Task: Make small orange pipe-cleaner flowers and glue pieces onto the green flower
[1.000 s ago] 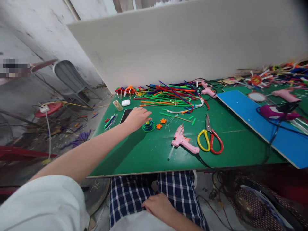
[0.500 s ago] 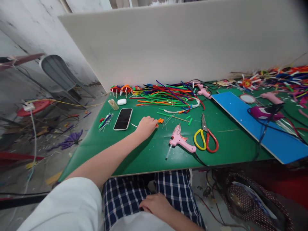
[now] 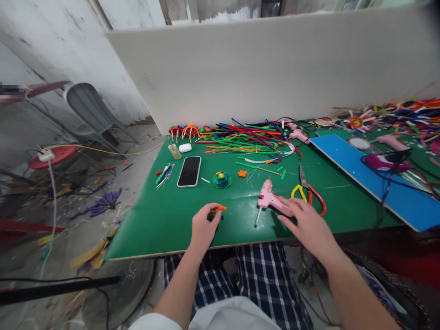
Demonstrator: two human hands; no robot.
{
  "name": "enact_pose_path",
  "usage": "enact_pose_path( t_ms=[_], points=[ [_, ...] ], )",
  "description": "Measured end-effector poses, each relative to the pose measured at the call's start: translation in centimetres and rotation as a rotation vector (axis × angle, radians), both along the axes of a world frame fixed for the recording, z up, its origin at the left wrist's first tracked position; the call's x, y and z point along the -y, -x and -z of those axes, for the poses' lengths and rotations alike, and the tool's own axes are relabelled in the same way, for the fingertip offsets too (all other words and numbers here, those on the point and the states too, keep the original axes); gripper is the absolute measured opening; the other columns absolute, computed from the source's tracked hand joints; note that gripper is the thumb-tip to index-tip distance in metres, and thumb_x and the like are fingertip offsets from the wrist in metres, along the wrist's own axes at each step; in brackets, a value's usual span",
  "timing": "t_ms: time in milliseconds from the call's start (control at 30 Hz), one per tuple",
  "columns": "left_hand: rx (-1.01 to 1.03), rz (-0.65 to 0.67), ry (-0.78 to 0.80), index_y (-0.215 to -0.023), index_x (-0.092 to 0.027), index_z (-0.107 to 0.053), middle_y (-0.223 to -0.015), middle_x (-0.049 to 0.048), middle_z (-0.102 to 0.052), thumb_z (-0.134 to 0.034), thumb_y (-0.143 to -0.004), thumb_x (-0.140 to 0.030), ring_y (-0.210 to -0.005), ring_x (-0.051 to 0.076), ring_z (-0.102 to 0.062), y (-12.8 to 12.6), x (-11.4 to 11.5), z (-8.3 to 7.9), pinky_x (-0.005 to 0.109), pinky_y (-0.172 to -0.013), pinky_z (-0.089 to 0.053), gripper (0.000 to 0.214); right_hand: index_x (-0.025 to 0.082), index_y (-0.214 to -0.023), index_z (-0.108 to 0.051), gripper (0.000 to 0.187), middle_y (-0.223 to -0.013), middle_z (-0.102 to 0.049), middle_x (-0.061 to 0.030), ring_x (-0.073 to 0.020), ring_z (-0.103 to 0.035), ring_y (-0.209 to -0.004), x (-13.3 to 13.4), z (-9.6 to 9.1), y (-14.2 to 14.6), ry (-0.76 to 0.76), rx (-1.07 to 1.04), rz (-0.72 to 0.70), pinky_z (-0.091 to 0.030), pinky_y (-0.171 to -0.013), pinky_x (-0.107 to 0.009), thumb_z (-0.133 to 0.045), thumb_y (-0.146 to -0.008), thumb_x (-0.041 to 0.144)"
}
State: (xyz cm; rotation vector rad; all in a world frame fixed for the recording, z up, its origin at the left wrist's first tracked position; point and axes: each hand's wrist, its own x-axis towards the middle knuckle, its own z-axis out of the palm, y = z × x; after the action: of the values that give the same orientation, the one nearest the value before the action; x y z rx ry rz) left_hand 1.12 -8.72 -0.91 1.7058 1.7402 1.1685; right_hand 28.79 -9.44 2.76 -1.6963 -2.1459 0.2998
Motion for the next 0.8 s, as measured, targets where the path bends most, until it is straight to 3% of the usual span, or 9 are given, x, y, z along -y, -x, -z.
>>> enact_pose_path(
  t_ms=[133, 233, 333, 433, 500, 533, 600, 667, 800],
  points=[
    [-0.06, 0.036, -0.151, -0.081, -0.018, -0.062, -0.079, 0.0006, -0.067, -0.056, -0.076, -0.019, -0.067, 0.011, -0.06, 0.1, 0.7, -0.1, 0.023, -0.064, -0.049, 0.008, 0.008, -0.123, -0.046, 0.058, -0.118, -0.052, -0.0176, -0.0332, -0.047, -0.107, -2.6, 1.5, 0.0, -0.025, 0.394, 0.039, -0.04, -0.087, -0.043, -0.055, -0.077, 0.043],
    [-0.073, 0.009, -0.302, -0.08, -0.017, -0.062, -0.076, 0.0017, -0.067, -0.056, -0.076, -0.017, -0.068, 0.012, -0.06, 0.1, 1.3, 0.1, 0.022, -0.063, -0.049, 0.007, 0.012, -0.112, -0.054, 0.045, -0.105, -0.058, -0.0145, -0.0311, -0.053, -0.096, -3.7, 1.9, 1.3, 0.065, 0.492, 0.09, -0.045, -0.076, -0.039, -0.051, -0.079, 0.043],
    [-0.079, -0.009, -0.453, -0.081, -0.017, -0.061, -0.077, 0.0023, -0.067, -0.057, -0.076, -0.013, -0.071, 0.012, -0.062, 0.5, 2.2, 0.1, 0.024, -0.066, -0.05, 0.008, 0.015, -0.098, -0.057, 0.031, -0.096, -0.058, -0.0125, -0.0282, -0.055, -0.089, -4.3, 1.3, 1.8, 0.136, 0.459, 0.116, -0.045, -0.07, -0.036, -0.051, -0.079, 0.04],
    [-0.094, 0.0, -0.582, -0.083, -0.017, -0.061, -0.079, 0.0026, -0.068, -0.059, -0.074, -0.008, -0.076, 0.012, -0.062, 1.2, 3.1, -0.6, 0.025, -0.071, -0.051, 0.013, 0.017, -0.098, -0.055, 0.029, -0.096, -0.058, -0.0105, -0.0247, -0.056, -0.088, -3.7, 0.2, 1.1, 0.25, 0.163, 0.072, -0.044, -0.073, -0.036, -0.053, -0.077, 0.037],
    [-0.101, 0.016, -0.652, -0.084, -0.016, -0.062, -0.08, 0.0035, -0.068, -0.06, -0.072, -0.005, -0.077, 0.013, -0.063, 1.5, 3.6, -1.4, 0.027, -0.072, -0.051, 0.017, 0.019, -0.104, -0.053, 0.033, -0.095, -0.059, -0.0074, -0.0195, -0.057, -0.081, -2.3, -0.6, 0.4, 0.393, -0.227, 0.034, -0.045, -0.071, -0.033, -0.053, -0.077, 0.04],
    [-0.113, 0.028, -0.683, -0.085, -0.016, -0.062, -0.081, 0.004, -0.068, -0.061, -0.071, -0.004, -0.078, 0.014, -0.063, 1.5, 3.8, -2.0, 0.027, -0.071, -0.051, 0.018, 0.02, -0.107, -0.051, 0.036, -0.092, -0.059, -0.006, -0.0165, -0.057, -0.073, -1.4, -0.9, 0.0, 0.472, -0.449, 0.018, -0.046, -0.066, -0.03, -0.052, -0.078, 0.042],
    [-0.143, 0.063, -0.735, -0.084, -0.016, -0.063, -0.082, 0.0046, -0.069, -0.062, -0.069, -0.002, -0.079, 0.015, -0.063, 1.3, 4.2, -3.0, 0.028, -0.069, -0.052, 0.021, 0.021, -0.107, -0.052, 0.038, -0.08, -0.057, -0.0025, -0.0095, -0.049, -0.05, 0.9, -1.4, -0.3, 0.493, -0.901, 0.023, -0.044, -0.051, -0.026, -0.052, -0.077, 0.046],
    [-0.129, 0.089, -0.775, -0.086, -0.016, -0.063, -0.084, 0.0055, -0.069, -0.063, -0.067, -0.001, -0.08, 0.016, -0.063, 0.9, 4.6, -4.0, 0.028, -0.068, -0.052, 0.024, 0.022, -0.103, -0.053, 0.046, -0.072, -0.054, 0.0, -0.0054, -0.04, -0.038, 3.1, -1.6, -0.3, 0.543, -1.257, -0.138, -0.039, -0.039, -0.024, -0.054, -0.072, 0.055],
    [-0.084, 0.139, -0.793, -0.092, -0.018, -0.063, -0.086, 0.0039, -0.068, -0.064, -0.067, 0.001, -0.082, 0.017, -0.063, 0.4, 5.7, -5.2, 0.03, -0.068, -0.053, 0.031, 0.021, -0.097, -0.057, 0.052, -0.075, -0.055, -0.003, -0.005, -0.039, -0.035, 5.8, -2.3, 0.7, 0.711, -1.442, -0.433, -0.033, -0.03, -0.021, -0.052, -0.068, 0.063]
  ],
)
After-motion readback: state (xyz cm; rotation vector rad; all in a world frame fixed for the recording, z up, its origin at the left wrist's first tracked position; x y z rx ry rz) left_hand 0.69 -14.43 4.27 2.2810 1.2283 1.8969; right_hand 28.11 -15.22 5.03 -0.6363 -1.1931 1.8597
